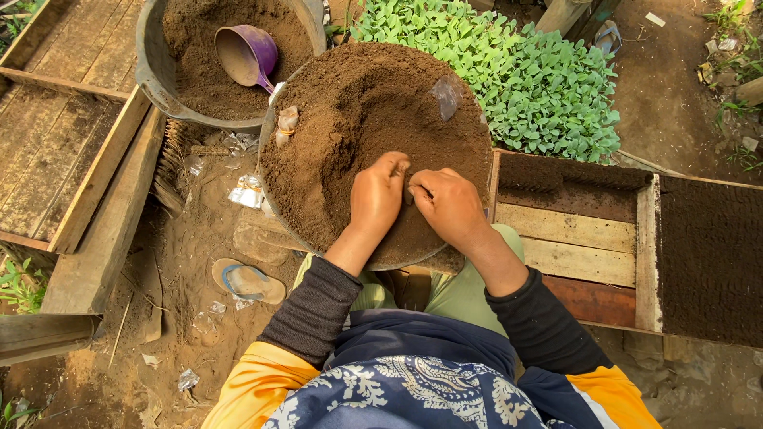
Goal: The person scoops soil from a large basin into small plastic packets and places them into a wooden tray. The person repeats this process multiple times, filling several packets with soil.
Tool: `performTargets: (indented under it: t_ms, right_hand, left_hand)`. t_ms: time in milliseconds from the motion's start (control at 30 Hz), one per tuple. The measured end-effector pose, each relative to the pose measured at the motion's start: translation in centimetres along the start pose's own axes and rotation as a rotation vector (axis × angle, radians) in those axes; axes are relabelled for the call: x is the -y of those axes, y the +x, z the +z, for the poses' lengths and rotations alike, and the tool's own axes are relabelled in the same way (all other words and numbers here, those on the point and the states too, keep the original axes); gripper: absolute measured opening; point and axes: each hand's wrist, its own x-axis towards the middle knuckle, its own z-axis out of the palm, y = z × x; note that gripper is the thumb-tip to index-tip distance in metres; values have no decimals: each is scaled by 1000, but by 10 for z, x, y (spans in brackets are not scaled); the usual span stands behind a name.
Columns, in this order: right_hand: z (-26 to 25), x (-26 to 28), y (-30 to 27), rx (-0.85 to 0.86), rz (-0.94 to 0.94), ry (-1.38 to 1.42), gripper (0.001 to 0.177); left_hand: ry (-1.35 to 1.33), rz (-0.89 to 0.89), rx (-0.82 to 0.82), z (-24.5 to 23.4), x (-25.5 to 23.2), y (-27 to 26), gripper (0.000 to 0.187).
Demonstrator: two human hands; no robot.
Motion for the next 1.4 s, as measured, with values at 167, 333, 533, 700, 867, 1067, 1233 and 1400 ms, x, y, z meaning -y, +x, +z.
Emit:
performTargets:
  t_ms: [167,333,533,700,867,1067,1233,1400]
  right_hand:
    - [-19,24,14,-95,22,298,10]
    - [-17,-1,56,84,108,729,43]
    - [76,-24,71,315,157,286,41]
    - [49,-14,68,273,410,696,44]
    - [1,12,65,-78,554,1683,35]
    - [8,20,70,-467,512,1617,26]
    - [6,32,55,-381,294,1257,27]
    - [-5,40,27,-324,266,917,33]
  left_hand:
    - [-540,-378,-48,14,29,14,53]
    - [-1198,-660,-82,-4,11,24,39]
    - [-1212,-636,-213,-7,-6,23,43]
    - [-1069,-536,-340,28,58,31,38]
    - [-1196,-816,-271,15,28,21,56]
    - [-1308,-1069,-240,42,43,26,60]
    - [-1374,-1144,-329,25,15,26,60]
    - [-1401,-1055,-427,28,17,26,65]
